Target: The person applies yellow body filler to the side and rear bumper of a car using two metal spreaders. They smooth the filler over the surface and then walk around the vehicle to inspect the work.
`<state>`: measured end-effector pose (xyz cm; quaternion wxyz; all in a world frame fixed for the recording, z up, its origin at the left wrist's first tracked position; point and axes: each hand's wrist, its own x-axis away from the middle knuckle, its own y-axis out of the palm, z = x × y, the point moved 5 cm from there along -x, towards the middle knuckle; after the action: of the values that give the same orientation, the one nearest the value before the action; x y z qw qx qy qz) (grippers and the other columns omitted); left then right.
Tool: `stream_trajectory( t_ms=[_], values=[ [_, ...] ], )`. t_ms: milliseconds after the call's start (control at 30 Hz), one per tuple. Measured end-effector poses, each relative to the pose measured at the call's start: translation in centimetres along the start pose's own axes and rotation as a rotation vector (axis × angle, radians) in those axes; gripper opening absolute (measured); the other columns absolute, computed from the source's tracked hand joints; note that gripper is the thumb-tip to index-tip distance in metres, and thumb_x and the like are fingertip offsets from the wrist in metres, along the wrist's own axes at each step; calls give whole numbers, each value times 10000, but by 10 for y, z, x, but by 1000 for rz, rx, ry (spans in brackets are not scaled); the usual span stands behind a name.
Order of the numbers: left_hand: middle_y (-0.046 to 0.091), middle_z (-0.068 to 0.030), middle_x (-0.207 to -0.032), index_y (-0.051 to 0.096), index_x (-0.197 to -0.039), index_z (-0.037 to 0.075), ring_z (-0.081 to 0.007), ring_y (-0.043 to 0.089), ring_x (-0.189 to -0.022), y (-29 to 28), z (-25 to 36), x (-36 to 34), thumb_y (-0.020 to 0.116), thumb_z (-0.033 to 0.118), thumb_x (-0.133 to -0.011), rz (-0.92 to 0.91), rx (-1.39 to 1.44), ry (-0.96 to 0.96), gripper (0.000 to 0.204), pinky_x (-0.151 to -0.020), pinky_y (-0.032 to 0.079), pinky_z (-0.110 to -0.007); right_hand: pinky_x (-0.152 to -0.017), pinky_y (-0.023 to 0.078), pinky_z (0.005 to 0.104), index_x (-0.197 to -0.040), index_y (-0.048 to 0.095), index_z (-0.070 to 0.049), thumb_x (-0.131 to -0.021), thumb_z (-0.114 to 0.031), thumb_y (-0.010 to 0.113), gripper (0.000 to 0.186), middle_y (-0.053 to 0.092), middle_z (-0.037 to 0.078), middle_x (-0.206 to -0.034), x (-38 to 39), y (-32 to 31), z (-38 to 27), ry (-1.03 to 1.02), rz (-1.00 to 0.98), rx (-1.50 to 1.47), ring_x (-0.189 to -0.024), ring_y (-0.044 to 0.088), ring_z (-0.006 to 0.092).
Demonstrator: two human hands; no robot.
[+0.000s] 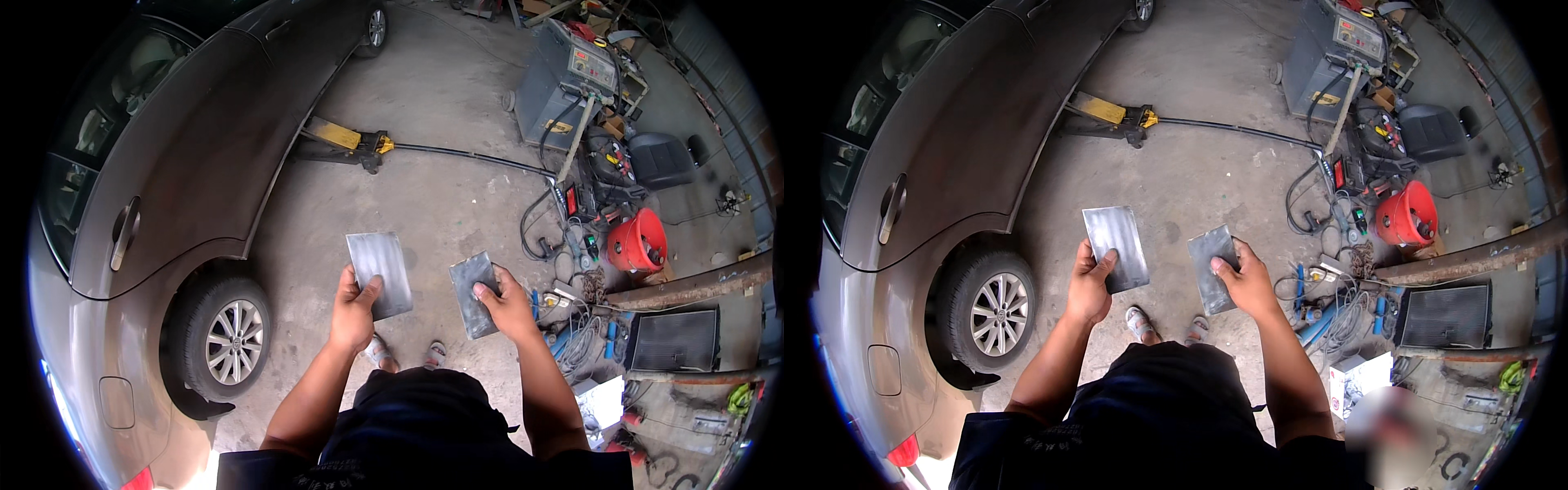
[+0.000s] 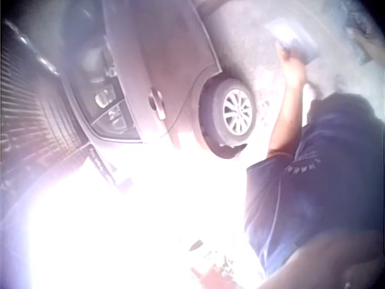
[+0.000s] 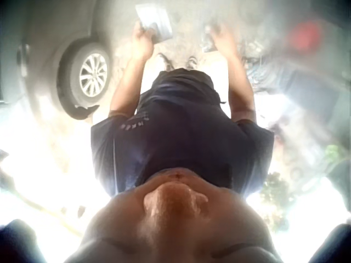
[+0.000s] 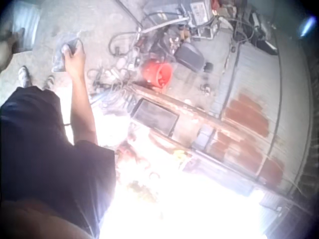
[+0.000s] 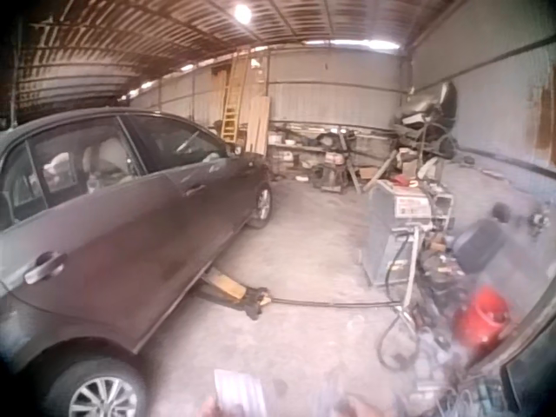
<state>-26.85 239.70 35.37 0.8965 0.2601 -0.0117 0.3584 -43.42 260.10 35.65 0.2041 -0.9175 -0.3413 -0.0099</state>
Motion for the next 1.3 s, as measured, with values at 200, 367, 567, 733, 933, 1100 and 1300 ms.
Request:
stream_trajectory(
  t_ms=[200,367,567,733,933,1100,1300],
  values=[
    [547,-28,-925,463,-1206,133,-160,540,-782,-5,12,2,507,120,-888,5,372,-278,322,-705,454,-319,-746,454,210,-1378,407,-47,-891,-61,618,531,617,16,-899,30,59,-12,5,-261,-637,-788,538,49],
    [499,-20,-747,465,-1232,176,-154,454,-593,-11,3,-1,472,263,-891,-62,651,-447,352,-561,365,-285,-797,477,240,-1258,560,-41,-927,-96,578,336,638,35,-1022,51,101,-54,-37,-575,-723,-870,566,82],
    [536,-33,-799,515,-1154,117,-151,516,-705,-18,-12,-3,427,600,-913,-118,443,-519,546,-609,458,-289,-837,472,244,-1231,585,-40,-928,-100,578,309,646,45,-1060,43,139,-69,-30,-622,-458,-951,569,84],
    [545,-32,-852,554,-1053,82,-132,479,-723,-30,4,-3,430,558,-933,-139,318,-461,506,-598,408,-263,-785,475,227,-1217,588,-22,-922,-95,585,304,654,39,-1013,-4,141,-89,219,-461,-678,-881,571,75],
    [559,-34,-842,556,-1036,70,-140,524,-739,-48,19,-15,404,559,-940,-84,390,-505,521,-651,443,-266,-800,467,223,-1234,589,-49,-938,-124,571,306,645,30,-970,9,174,-102,78,-394,-496,-887,560,67],
    [559,-54,-931,530,-1129,52,-138,497,-785,-74,16,-14,419,533,-945,-257,220,-434,527,-635,431,-264,-790,461,234,-1236,576,-22,-936,-122,571,317,647,26,-976,-24,171,-114,116,-178,-619,-883,559,71],
    [562,-85,-937,524,-1172,111,-194,473,-783,-78,41,-21,387,499,-960,-392,760,-542,463,-572,385,-264,-714,486,245,-1183,610,-18,-916,-126,593,288,671,73,-950,-25,147,-114,-209,-170,-269,-795,592,85]
  ],
)
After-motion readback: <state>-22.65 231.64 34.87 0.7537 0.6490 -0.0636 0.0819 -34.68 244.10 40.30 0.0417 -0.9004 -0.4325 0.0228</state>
